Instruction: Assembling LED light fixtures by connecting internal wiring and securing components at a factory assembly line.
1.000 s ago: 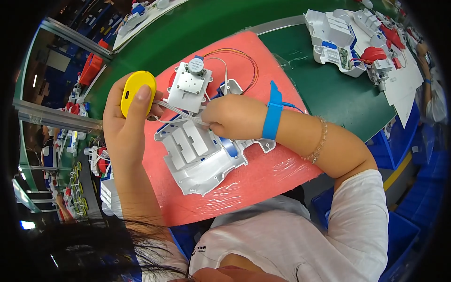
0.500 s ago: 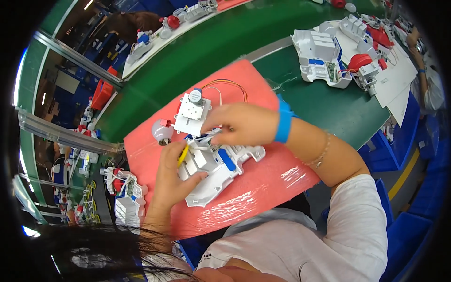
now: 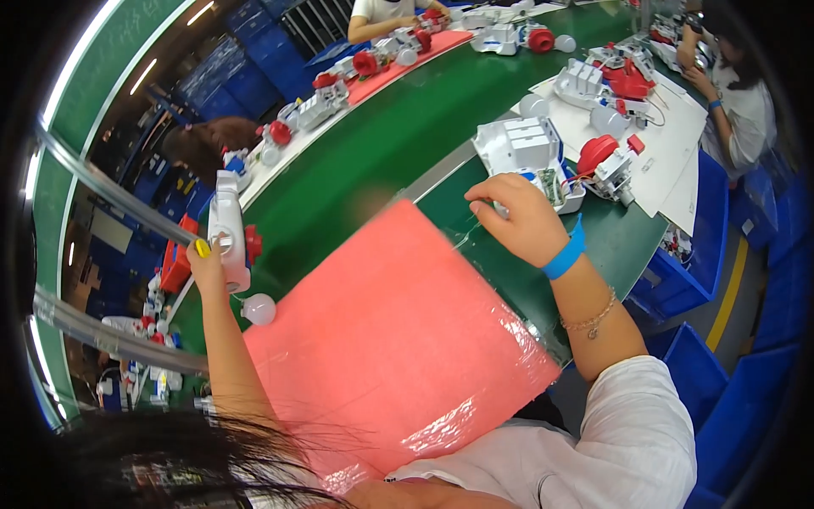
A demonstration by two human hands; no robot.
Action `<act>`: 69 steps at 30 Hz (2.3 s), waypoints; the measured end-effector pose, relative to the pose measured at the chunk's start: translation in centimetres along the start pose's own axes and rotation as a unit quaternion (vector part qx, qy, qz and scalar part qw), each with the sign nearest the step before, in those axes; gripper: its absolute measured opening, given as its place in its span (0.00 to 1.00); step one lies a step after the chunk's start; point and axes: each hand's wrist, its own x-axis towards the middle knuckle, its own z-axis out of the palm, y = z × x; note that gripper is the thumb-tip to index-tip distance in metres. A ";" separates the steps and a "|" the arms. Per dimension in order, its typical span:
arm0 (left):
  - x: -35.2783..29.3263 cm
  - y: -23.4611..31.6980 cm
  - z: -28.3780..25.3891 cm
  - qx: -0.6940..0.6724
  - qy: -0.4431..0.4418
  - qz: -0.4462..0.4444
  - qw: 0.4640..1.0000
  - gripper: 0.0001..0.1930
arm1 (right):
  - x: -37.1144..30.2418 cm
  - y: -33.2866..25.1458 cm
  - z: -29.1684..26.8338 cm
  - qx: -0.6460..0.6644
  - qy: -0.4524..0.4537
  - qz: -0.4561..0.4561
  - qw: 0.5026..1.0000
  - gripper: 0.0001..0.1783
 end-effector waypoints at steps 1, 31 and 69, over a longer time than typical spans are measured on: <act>0.7 0.5 1.4 0.081 -0.001 0.028 0.996 0.37 | -0.1 0.6 0.1 -0.026 0.010 -0.015 1.000 0.08; -13.4 10.3 -1.1 -0.208 -0.347 0.140 0.904 0.23 | -8.6 -10.0 6.9 0.311 -0.261 -0.396 0.824 0.02; -16.6 5.6 0.5 -0.385 -0.570 -0.084 0.721 0.59 | 1.9 -6.5 11.6 0.698 -0.130 0.346 0.613 0.09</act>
